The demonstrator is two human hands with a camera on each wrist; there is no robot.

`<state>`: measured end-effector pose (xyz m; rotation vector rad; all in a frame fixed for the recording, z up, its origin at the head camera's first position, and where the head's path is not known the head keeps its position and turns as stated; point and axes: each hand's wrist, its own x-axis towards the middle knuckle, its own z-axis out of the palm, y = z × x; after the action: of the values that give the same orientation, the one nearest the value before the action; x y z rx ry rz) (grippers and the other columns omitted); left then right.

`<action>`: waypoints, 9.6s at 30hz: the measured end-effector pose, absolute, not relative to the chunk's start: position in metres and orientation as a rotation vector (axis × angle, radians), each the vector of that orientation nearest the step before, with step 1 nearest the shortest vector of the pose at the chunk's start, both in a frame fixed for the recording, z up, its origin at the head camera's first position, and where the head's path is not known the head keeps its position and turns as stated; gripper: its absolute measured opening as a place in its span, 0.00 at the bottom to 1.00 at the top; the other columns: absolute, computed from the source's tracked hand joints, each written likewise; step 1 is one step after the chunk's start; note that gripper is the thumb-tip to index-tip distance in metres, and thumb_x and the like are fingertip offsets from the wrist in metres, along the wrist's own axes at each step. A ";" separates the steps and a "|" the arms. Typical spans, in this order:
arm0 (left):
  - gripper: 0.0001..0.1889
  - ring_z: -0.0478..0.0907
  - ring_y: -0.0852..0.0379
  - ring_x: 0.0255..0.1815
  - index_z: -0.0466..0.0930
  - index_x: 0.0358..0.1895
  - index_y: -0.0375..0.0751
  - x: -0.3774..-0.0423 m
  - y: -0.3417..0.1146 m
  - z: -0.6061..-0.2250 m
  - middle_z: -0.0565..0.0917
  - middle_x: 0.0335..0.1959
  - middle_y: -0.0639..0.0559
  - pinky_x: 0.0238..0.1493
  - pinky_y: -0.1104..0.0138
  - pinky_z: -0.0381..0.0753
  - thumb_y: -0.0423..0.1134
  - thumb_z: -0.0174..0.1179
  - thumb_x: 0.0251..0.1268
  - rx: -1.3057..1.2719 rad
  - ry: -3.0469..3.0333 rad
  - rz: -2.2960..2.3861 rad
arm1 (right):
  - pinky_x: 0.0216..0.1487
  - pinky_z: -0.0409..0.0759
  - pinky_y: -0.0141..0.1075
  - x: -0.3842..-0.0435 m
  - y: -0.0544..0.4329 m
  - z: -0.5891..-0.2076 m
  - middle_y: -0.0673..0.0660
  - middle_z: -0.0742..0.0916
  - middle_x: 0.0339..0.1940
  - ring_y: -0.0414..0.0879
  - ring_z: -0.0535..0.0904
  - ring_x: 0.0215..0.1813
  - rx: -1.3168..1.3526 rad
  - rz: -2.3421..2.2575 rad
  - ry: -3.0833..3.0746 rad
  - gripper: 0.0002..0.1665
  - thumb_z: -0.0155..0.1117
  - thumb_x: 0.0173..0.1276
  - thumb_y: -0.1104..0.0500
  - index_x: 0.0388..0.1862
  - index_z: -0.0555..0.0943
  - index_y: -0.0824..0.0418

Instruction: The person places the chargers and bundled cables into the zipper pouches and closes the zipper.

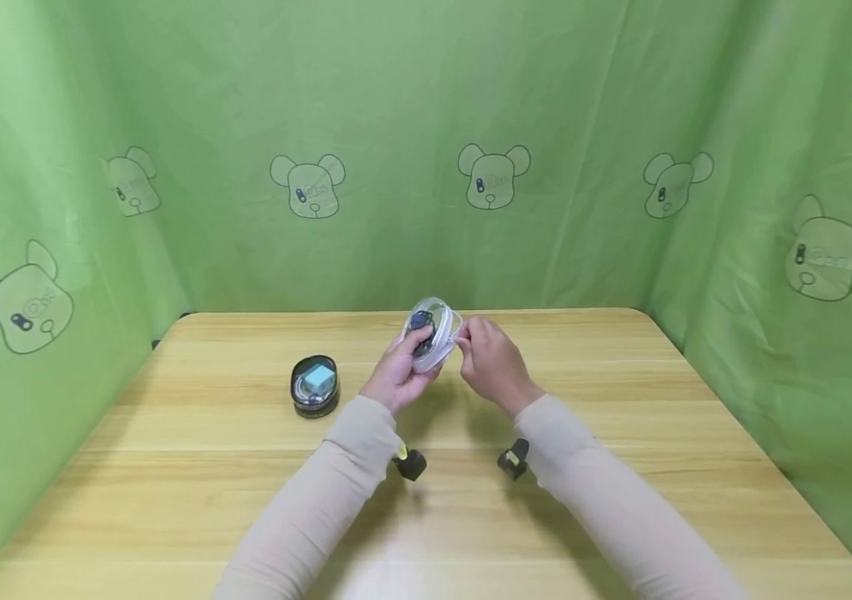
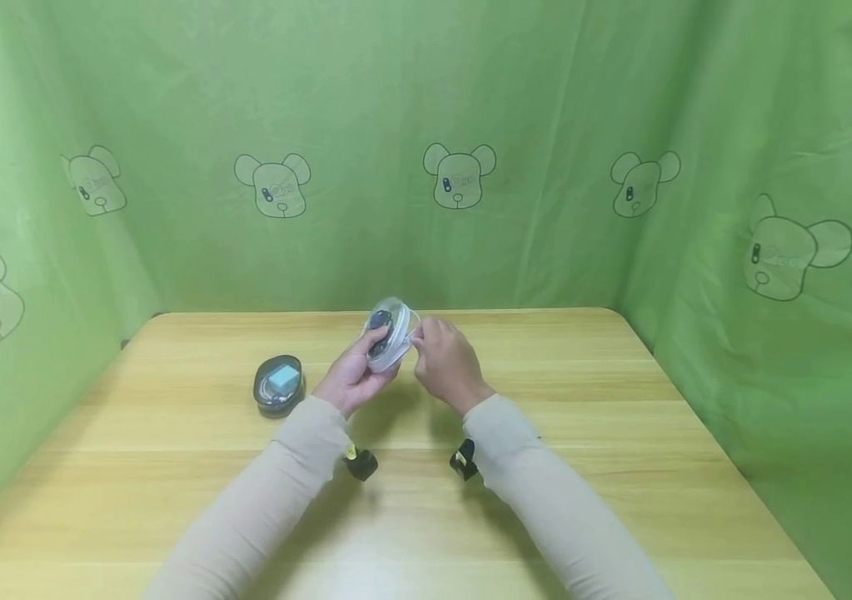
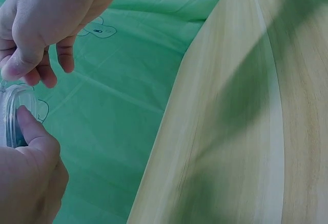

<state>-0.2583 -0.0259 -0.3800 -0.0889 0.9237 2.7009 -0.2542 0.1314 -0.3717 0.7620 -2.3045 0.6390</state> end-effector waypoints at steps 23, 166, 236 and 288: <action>0.27 0.82 0.56 0.38 0.58 0.72 0.42 -0.253 -0.028 -0.378 0.81 0.43 0.45 0.38 0.70 0.82 0.30 0.51 0.71 -0.065 0.936 2.671 | 0.30 0.81 0.41 -0.258 0.137 -0.368 0.59 0.77 0.29 0.51 0.73 0.30 0.729 0.662 -2.341 0.04 0.59 0.63 0.70 0.34 0.72 0.68; 0.29 0.66 0.40 0.66 0.54 0.64 0.46 -0.260 -0.031 -0.379 0.63 0.69 0.38 0.65 0.49 0.71 0.24 0.56 0.65 -0.374 0.730 2.918 | 0.26 0.79 0.40 -0.248 0.132 -0.373 0.54 0.76 0.26 0.48 0.72 0.27 0.710 0.707 -2.401 0.06 0.61 0.64 0.68 0.33 0.72 0.64; 0.27 0.67 0.39 0.65 0.56 0.65 0.47 -0.254 -0.022 -0.378 0.62 0.68 0.38 0.62 0.51 0.74 0.27 0.55 0.67 -0.303 0.900 2.819 | 0.25 0.79 0.39 -0.247 0.137 -0.378 0.54 0.78 0.25 0.47 0.74 0.26 0.707 0.720 -2.384 0.06 0.63 0.65 0.66 0.32 0.74 0.63; 0.38 0.58 0.34 0.70 0.52 0.74 0.35 -0.223 -0.014 -0.411 0.59 0.72 0.33 0.70 0.43 0.57 0.42 0.60 0.66 -0.242 2.305 1.933 | 0.72 0.40 0.65 -0.234 0.187 -0.396 0.73 0.60 0.73 0.69 0.53 0.73 0.374 0.324 -2.702 0.38 0.49 0.72 0.39 0.73 0.64 0.59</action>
<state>-0.2235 -0.0143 -0.4111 -0.2418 2.3054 1.9329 -0.2339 0.1875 -0.3961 0.3738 -2.7022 0.3244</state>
